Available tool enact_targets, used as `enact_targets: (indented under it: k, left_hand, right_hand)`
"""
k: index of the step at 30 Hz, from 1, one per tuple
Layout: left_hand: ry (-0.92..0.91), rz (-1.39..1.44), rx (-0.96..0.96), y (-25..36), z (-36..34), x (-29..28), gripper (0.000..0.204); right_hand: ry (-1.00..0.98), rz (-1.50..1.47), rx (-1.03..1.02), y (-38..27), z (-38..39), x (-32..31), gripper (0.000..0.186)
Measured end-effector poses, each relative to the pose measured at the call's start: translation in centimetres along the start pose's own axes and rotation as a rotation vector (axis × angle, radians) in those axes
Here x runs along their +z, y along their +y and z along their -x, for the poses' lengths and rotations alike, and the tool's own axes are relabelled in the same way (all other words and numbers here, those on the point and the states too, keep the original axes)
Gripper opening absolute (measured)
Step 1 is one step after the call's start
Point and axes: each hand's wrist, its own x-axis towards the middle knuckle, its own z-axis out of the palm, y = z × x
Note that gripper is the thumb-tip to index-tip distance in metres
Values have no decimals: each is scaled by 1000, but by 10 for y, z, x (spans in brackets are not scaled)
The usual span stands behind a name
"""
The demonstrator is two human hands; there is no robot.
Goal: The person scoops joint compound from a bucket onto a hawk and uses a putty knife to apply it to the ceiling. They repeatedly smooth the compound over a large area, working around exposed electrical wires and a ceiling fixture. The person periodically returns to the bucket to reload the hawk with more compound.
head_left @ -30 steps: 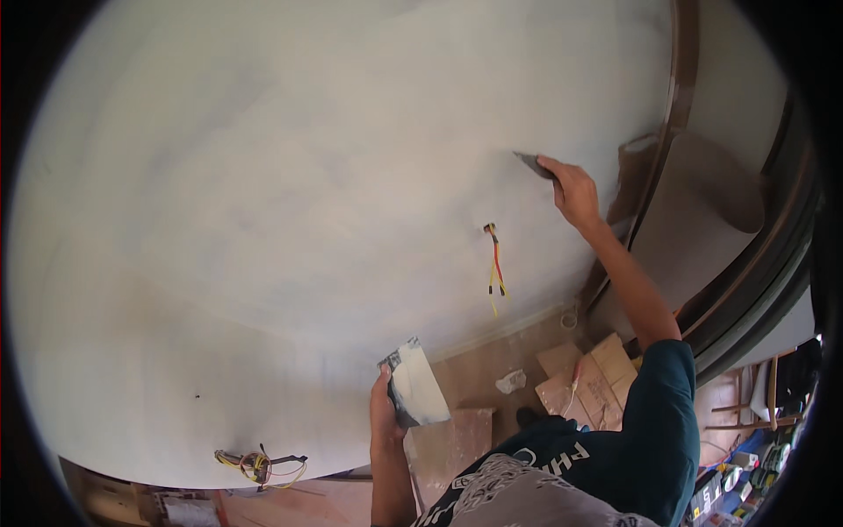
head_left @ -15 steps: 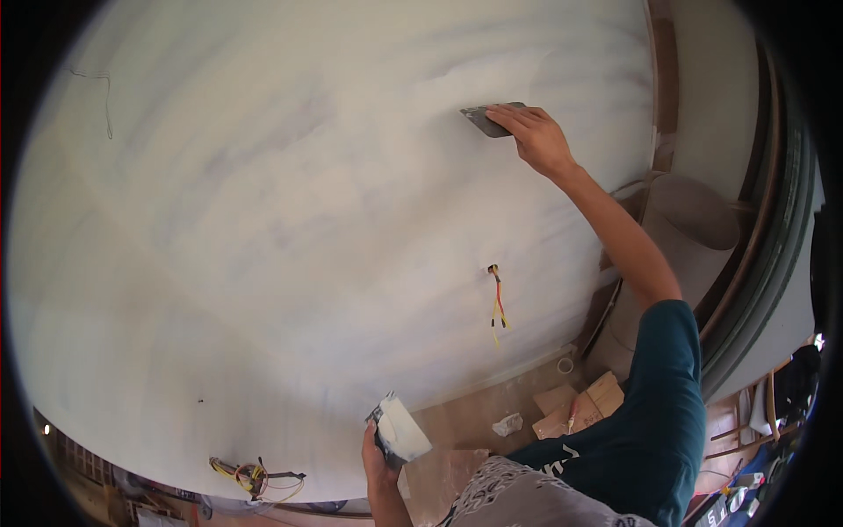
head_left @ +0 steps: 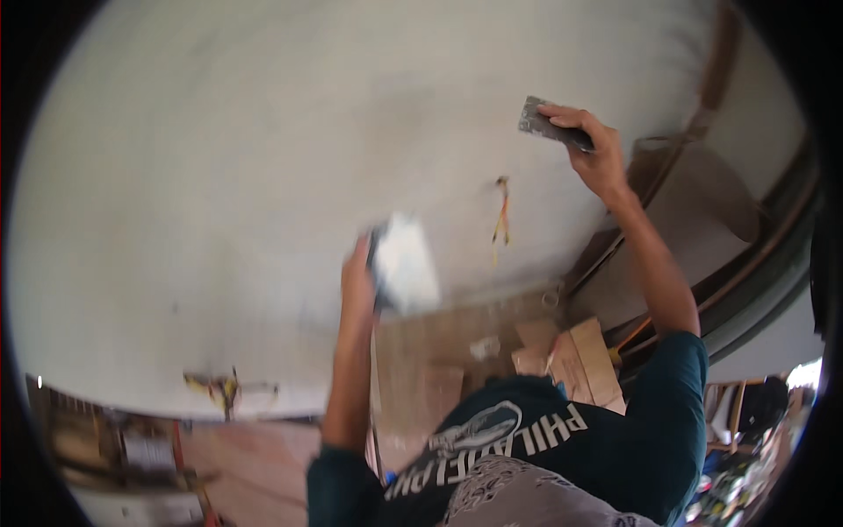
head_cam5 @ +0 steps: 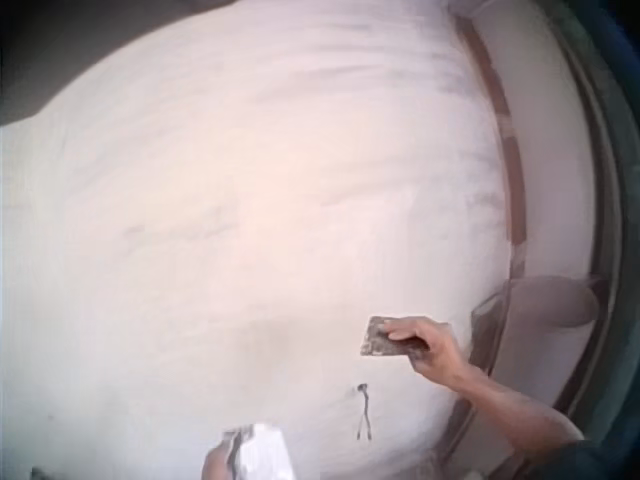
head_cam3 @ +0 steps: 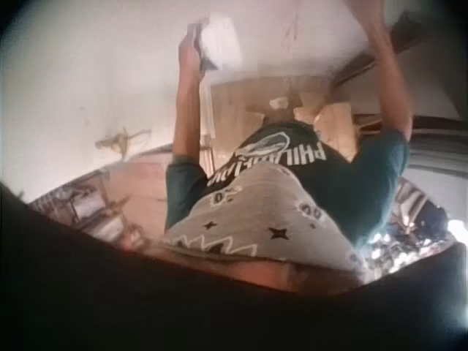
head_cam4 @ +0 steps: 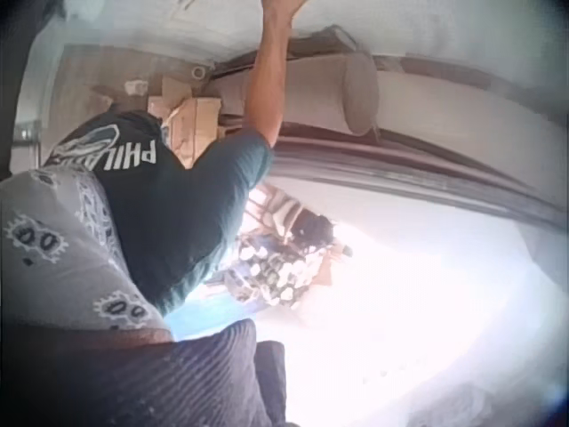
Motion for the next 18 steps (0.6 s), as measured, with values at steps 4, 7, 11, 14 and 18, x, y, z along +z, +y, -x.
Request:
enact_targets:
  k: [4,7,11,14,18]
  left_hand:
    - [-107,-284,187,55,-28,61,47]
    - [-215,-376,202,58,-46,85,48]
    - [-264,-575,313,55,-44,123,52]
    - [-239,-848,413,71,-32,136,52]
    - [-227,-963,397,79,-33,135,52]
  right_hand:
    - [-323,290,-368,-79,8,28,38]
    - [-314,330,-411,-92,10,30,45]
    - [-257,344,-412,-87,7,27,41]
    - [-307,357,-421,-84,11,26,37]
    - [-375,330,-385,-87,27,22,36]
